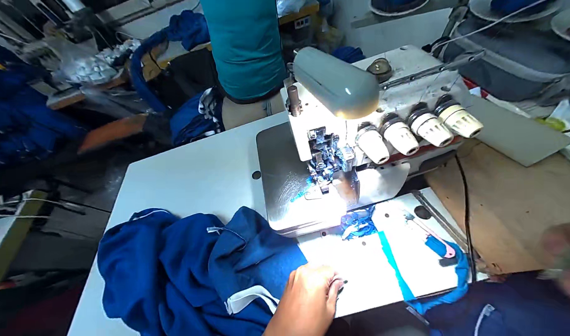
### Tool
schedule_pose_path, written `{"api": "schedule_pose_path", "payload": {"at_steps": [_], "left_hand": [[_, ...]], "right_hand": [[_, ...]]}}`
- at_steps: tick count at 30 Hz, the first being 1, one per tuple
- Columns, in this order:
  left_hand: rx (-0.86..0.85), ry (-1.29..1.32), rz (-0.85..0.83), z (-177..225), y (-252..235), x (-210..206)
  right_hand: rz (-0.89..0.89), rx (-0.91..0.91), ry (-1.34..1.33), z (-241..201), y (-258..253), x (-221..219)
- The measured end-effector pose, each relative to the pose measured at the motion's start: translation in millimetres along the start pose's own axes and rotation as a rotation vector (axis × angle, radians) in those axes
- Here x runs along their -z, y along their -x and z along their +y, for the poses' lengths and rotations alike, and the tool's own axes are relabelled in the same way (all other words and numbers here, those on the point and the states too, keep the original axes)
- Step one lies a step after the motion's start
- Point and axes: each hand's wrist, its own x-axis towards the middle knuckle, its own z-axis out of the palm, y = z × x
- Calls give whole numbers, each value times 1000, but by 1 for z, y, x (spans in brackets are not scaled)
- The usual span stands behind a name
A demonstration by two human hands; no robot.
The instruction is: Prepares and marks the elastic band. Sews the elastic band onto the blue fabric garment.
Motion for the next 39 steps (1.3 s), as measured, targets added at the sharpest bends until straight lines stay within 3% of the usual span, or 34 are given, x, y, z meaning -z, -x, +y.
{"api": "schedule_pose_path", "payload": {"at_steps": [4, 8, 12, 16, 21, 39], "left_hand": [[-28, -101, -6, 9, -2, -4], [-57, -141, 41, 7, -1, -3], [-39, -206, 74, 8, 3, -7], [-20, -234, 95, 15, 8, -9], [20, -258, 100, 19, 10, -11], [16, -211, 104, 18, 12, -12]], "right_hand": [[-146, 283, -172, 51, -5, -118], [-128, 518, 190, 80, -7, -160], [-30, 577, 337, 83, -9, -168], [41, 490, 250, 89, -10, -172], [-107, 399, 145, 92, -7, -163], [-174, 485, 309, 97, -5, -166]]}}
